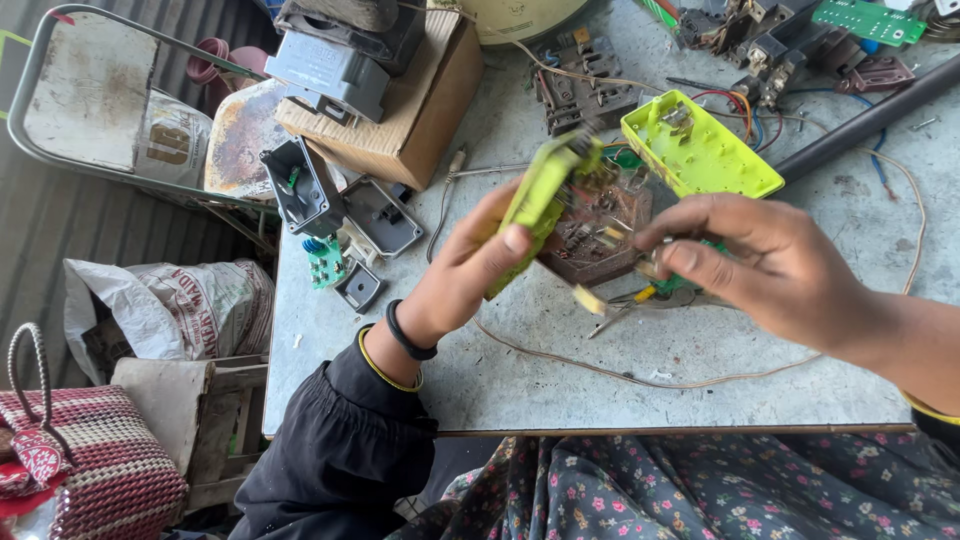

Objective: The person disassembles a green plastic electrical component, removes internal wires and parts, and uses a hammer to break off sections of the casing. They then handle a small circuit board and other components on a cluttered workbench.

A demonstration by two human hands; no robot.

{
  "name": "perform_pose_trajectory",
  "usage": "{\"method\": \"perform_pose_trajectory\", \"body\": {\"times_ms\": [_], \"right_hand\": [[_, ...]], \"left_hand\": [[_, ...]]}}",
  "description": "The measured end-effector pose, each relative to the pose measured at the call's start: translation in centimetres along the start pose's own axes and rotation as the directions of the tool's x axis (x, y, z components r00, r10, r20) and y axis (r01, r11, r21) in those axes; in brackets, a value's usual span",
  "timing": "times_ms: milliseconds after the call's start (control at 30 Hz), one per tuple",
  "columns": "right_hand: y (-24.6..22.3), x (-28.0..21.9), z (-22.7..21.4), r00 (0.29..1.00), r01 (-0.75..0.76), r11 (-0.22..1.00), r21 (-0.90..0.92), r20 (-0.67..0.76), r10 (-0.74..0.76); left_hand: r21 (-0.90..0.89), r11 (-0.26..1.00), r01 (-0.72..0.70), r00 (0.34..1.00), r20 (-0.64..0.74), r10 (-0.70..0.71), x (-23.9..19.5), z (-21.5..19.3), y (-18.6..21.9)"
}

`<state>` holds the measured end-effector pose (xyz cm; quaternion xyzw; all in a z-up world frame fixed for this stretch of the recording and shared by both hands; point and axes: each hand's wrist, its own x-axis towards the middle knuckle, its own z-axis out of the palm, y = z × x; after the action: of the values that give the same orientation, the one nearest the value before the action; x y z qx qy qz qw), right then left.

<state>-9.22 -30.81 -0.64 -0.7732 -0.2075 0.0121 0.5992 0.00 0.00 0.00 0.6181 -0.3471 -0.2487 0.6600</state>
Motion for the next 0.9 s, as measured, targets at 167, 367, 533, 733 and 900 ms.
{"method": "perform_pose_trajectory", "body": {"times_ms": [167,367,533,733,900], "right_hand": [[-1.0,0.1,0.6,0.989,0.137,0.991,-0.007,-0.048,-0.137],[-2.3,0.8,0.6,0.965,0.224,0.974,-0.043,-0.128,-0.227],[-3.3,1.3,0.7,0.932,0.27,0.913,-0.307,-0.157,-0.328],[-3.5,1.4,0.8,0.894,0.33,0.757,-0.565,-0.072,-0.443],[-2.9,1.7,1.1,0.891,0.323,0.744,-0.585,-0.077,-0.448]], "left_hand": [[-0.359,0.927,0.104,0.994,0.05,-0.092,0.0,0.2,0.8],[-0.554,0.802,0.224,0.974,0.159,-0.163,0.1,0.9,1.1],[-0.547,0.781,0.302,0.946,0.273,-0.175,0.2,1.4,0.9],[-0.513,0.724,0.462,0.876,0.393,-0.28,0.1,2.4,0.4],[-0.497,0.714,0.493,0.856,0.424,-0.296,0.0,2.4,0.5]]}}
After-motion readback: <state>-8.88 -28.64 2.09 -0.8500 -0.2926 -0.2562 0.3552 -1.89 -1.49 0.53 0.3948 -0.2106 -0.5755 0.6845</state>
